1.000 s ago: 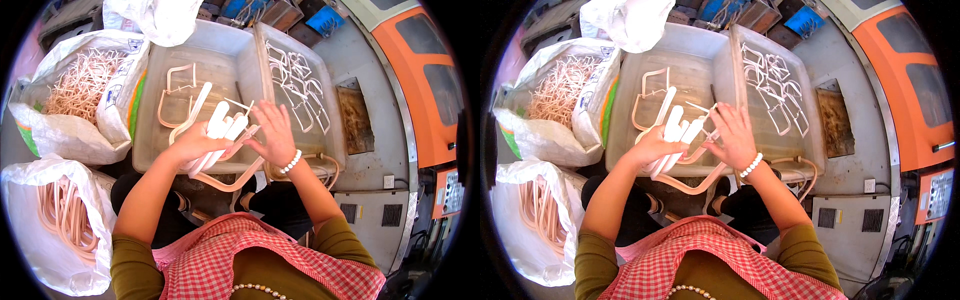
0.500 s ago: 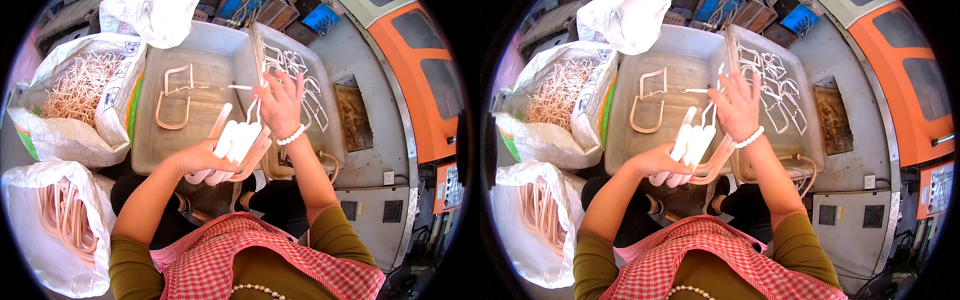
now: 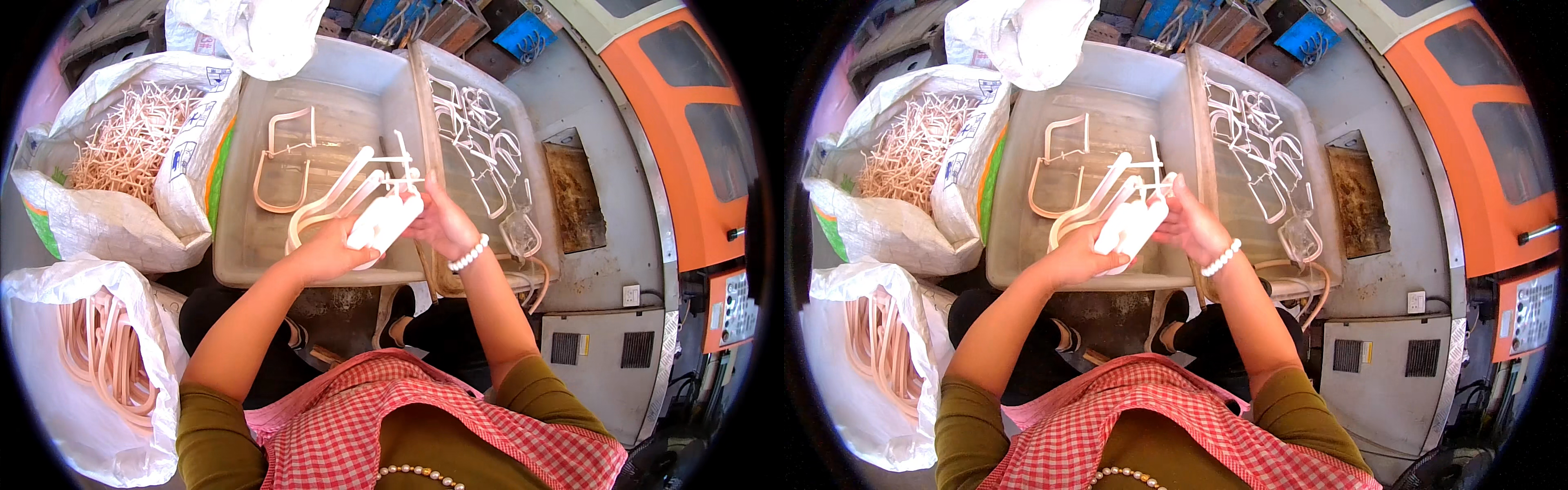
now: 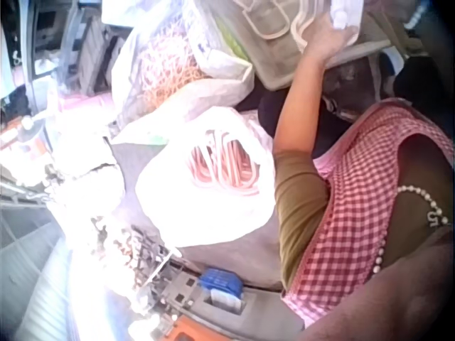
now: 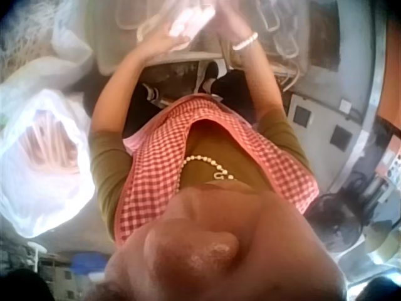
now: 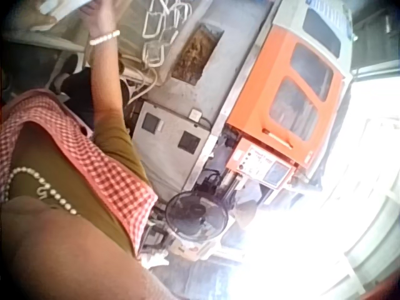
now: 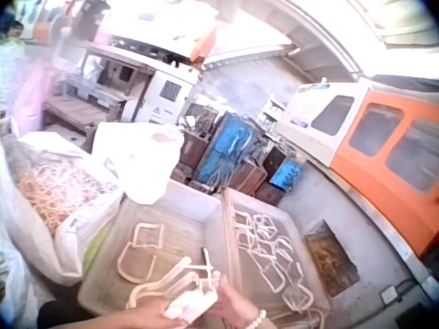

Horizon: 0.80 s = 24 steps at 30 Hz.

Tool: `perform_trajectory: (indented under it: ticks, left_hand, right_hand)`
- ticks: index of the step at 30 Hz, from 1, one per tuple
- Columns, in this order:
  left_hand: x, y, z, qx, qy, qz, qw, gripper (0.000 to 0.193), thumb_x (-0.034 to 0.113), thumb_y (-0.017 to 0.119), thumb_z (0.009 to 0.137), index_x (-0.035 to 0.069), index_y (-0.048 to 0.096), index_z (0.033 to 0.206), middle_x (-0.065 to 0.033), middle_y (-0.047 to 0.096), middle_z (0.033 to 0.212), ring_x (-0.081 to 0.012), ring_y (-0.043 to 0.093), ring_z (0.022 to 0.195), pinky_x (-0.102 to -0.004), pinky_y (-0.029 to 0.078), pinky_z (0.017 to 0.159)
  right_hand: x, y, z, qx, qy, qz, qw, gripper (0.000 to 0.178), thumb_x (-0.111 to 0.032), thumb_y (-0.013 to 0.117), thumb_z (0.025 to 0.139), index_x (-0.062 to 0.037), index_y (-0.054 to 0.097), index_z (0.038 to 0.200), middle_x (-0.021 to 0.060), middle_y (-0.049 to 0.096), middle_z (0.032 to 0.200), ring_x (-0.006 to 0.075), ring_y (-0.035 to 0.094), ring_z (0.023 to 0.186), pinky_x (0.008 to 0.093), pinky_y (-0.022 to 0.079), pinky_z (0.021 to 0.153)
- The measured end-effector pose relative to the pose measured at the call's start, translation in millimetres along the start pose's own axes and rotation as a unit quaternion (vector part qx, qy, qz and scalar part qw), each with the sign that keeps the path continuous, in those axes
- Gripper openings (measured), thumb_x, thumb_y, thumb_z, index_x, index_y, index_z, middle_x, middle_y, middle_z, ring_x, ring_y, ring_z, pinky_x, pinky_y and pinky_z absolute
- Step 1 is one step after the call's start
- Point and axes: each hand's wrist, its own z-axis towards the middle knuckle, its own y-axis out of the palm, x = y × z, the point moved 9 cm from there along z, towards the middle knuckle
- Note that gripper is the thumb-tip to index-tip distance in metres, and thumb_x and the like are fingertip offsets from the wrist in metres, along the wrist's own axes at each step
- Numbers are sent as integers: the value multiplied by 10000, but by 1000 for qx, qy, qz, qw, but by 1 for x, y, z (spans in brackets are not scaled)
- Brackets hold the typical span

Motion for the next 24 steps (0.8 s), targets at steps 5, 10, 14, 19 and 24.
perform_trajectory:
  ticks: [5,10,14,19,24]
  left_hand:
    - [-7,10,7,2,87,219,972,486,295,668,830,15,551,1209,-184,669,935,-342,637,885,-380,481,836]
    - [10,-8,-2,97,-2,117,988,487,370,625,863,-46,583,1113,-197,668,919,-302,645,875,-398,481,814]
    - [-12,-27,9,161,-78,98,979,484,380,660,857,-34,575,1095,-114,657,870,-161,622,795,-314,490,725]
    - [-21,-39,8,156,-112,-192,962,410,372,672,861,8,588,1031,-76,639,840,-152,611,727,-285,493,618]
    - [-19,-23,6,124,-36,-318,939,273,177,629,902,3,541,1093,-101,640,902,-197,642,765,-323,540,652]
  right_hand:
    - [-4,10,34,-121,25,261,958,603,-538,561,878,9,565,1130,150,655,971,271,649,859,387,530,780]
    - [-64,16,23,-93,-114,208,967,379,-307,621,902,20,595,1093,93,647,843,225,646,781,356,539,706]
    - [-55,75,-27,-82,-329,-275,900,227,-147,589,901,-5,620,1075,99,653,998,211,637,879,326,518,803]
    - [-18,123,-107,-118,-531,-304,782,106,-155,545,923,-68,605,915,98,627,908,230,636,823,351,521,762]
    - [-172,47,-157,21,-665,58,744,262,-289,547,941,-44,591,1024,117,631,919,201,604,765,337,496,733]
